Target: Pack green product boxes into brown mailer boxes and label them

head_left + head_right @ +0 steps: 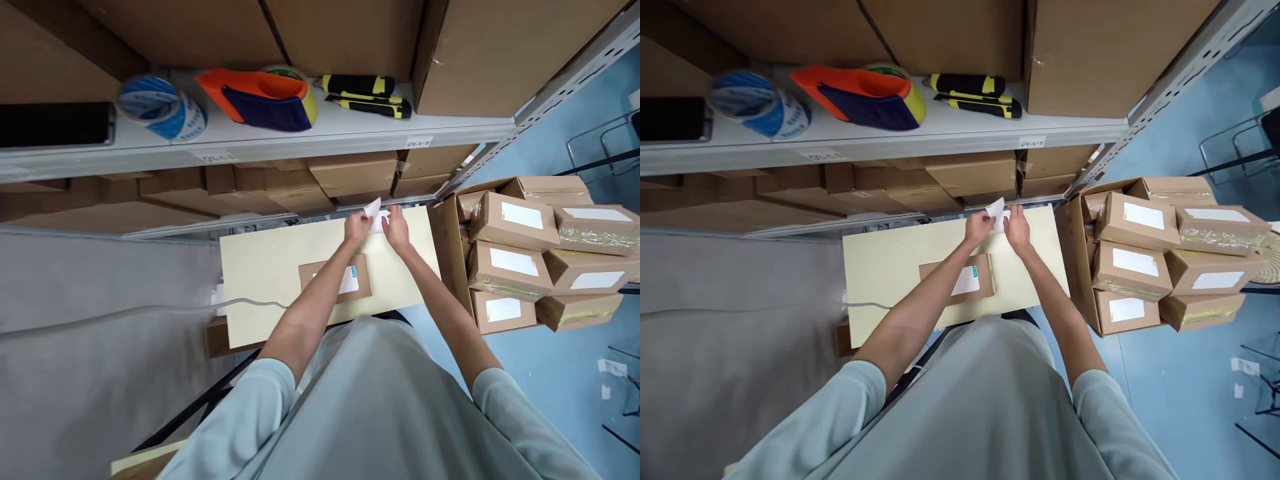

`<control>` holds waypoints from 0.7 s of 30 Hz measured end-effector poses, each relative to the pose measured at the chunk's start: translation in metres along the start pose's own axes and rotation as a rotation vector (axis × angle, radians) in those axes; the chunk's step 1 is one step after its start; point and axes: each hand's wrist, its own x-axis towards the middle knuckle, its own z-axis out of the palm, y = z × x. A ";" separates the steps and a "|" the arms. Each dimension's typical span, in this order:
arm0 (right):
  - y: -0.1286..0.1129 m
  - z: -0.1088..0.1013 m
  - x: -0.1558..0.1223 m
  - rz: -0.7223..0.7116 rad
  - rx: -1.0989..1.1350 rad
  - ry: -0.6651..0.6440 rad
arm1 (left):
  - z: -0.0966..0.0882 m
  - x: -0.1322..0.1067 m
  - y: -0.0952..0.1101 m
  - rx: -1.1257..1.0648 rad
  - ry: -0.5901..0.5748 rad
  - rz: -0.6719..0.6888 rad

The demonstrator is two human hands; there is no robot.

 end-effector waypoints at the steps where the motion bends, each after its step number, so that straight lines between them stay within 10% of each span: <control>1: -0.003 0.007 0.002 0.022 0.072 -0.007 | -0.007 -0.001 -0.007 -0.131 0.058 -0.054; 7: -0.017 0.053 0.021 0.201 0.289 -0.187 | -0.045 -0.025 -0.061 -0.638 0.170 -0.288; 21: -0.009 0.065 0.046 0.306 0.234 -0.285 | -0.049 -0.030 -0.088 -0.363 0.160 -0.236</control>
